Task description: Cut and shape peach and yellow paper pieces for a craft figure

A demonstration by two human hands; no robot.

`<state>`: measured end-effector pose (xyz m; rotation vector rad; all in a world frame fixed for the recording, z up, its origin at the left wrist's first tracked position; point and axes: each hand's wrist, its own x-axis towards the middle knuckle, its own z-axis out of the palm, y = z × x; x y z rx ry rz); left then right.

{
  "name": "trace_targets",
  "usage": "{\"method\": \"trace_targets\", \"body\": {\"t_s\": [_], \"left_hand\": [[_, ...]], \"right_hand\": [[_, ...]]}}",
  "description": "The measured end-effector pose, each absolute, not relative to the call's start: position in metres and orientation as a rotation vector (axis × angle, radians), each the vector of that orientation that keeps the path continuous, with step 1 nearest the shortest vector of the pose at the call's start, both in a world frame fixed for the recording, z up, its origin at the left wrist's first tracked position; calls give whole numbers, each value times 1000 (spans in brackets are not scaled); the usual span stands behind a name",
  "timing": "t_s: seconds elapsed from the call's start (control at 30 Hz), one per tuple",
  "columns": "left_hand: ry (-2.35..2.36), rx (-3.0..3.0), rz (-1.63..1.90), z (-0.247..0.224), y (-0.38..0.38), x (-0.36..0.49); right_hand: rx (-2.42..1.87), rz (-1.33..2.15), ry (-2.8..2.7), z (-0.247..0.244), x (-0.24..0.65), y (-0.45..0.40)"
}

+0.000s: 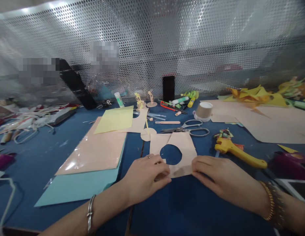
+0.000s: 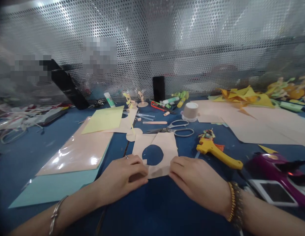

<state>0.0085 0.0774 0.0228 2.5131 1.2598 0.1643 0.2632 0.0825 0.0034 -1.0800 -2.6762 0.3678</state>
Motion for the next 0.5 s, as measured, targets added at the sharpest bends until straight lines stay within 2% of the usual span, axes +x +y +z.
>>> {"method": "trace_targets", "body": {"t_s": [0.17,0.5], "left_hand": [[1279,2297,202,24,86,8],[1439,2143,163,29,87,-6]], "right_hand": [[-1181,611,-2558,5,262,90],[-1360,821,-2445,8,261,103]]}}
